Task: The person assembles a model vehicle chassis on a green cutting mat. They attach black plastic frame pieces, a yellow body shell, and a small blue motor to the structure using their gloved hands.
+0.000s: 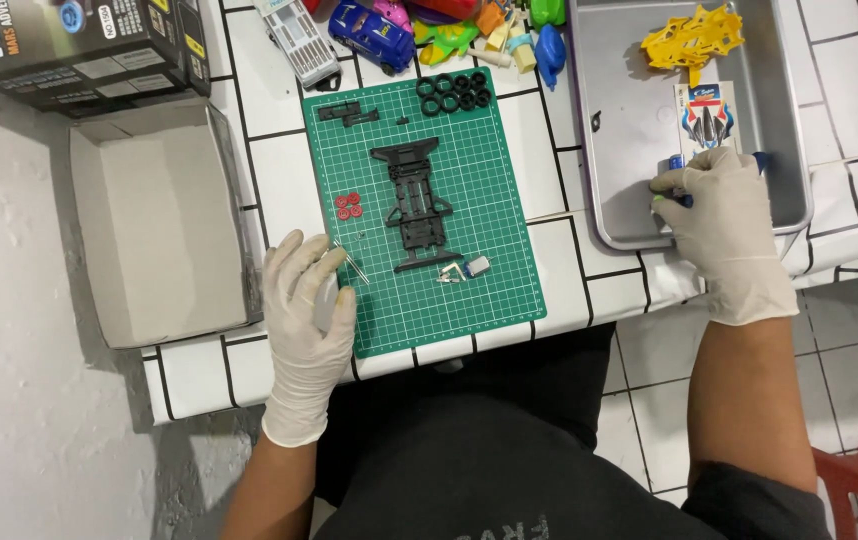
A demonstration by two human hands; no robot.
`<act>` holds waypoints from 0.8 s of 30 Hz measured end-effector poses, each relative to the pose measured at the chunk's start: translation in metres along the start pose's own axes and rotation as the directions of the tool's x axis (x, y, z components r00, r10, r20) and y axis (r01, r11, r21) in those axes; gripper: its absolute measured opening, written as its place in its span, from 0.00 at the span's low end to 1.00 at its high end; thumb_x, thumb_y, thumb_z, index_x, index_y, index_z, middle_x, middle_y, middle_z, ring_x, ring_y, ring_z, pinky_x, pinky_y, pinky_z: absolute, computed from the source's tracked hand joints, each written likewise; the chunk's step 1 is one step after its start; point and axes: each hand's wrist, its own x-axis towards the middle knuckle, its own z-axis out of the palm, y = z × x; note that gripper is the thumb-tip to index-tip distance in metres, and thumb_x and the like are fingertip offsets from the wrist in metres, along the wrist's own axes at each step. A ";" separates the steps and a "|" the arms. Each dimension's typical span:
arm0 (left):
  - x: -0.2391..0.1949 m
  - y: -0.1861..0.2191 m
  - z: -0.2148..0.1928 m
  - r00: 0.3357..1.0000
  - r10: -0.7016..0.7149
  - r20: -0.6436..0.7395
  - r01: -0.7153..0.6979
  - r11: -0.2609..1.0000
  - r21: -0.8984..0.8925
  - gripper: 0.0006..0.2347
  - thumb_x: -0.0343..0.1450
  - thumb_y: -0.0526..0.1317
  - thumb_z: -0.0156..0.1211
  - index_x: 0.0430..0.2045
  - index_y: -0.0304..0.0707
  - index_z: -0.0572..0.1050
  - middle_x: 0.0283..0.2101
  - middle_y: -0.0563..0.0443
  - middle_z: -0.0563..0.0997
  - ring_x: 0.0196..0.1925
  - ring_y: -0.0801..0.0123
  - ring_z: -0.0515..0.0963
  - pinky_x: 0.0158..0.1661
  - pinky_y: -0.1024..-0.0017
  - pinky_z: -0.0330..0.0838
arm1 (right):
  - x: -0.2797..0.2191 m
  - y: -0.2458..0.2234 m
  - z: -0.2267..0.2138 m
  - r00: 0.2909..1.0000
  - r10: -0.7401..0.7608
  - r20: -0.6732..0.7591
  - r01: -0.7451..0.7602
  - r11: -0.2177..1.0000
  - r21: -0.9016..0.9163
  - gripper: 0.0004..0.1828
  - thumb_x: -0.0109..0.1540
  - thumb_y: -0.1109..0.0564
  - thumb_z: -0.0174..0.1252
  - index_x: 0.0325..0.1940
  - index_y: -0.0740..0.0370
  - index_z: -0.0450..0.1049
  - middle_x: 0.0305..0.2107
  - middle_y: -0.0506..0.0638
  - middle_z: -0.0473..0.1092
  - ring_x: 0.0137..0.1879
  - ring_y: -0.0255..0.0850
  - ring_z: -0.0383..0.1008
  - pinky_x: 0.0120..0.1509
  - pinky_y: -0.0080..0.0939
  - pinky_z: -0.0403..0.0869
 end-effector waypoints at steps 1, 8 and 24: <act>0.002 0.000 -0.001 1.000 -0.001 -0.002 0.001 1.000 0.003 0.13 0.80 0.43 0.49 0.54 0.38 0.72 0.59 0.43 0.74 0.67 0.44 0.69 0.69 0.44 0.64 | 0.000 0.002 0.001 1.000 -0.004 -0.001 0.004 1.000 0.001 0.14 0.59 0.53 0.68 0.49 0.47 0.86 0.46 0.56 0.69 0.53 0.61 0.67 0.58 0.54 0.68; 0.011 -0.007 0.002 0.999 0.039 -0.032 -0.039 0.999 -0.019 0.12 0.80 0.40 0.49 0.53 0.34 0.72 0.57 0.40 0.74 0.67 0.45 0.69 0.69 0.46 0.66 | 0.000 0.008 0.005 0.999 0.038 0.020 -0.038 0.999 -0.022 0.10 0.59 0.55 0.68 0.44 0.54 0.85 0.47 0.56 0.70 0.53 0.58 0.66 0.58 0.51 0.68; -0.006 -0.026 0.024 0.996 -0.090 -0.008 0.089 0.996 -0.027 0.12 0.73 0.42 0.60 0.50 0.43 0.78 0.55 0.45 0.78 0.66 0.48 0.71 0.70 0.46 0.54 | -0.008 -0.209 -0.079 0.985 -0.087 0.149 -0.040 0.723 0.690 0.11 0.57 0.67 0.69 0.44 0.61 0.83 0.33 0.57 0.80 0.43 0.49 0.80 0.56 0.47 0.76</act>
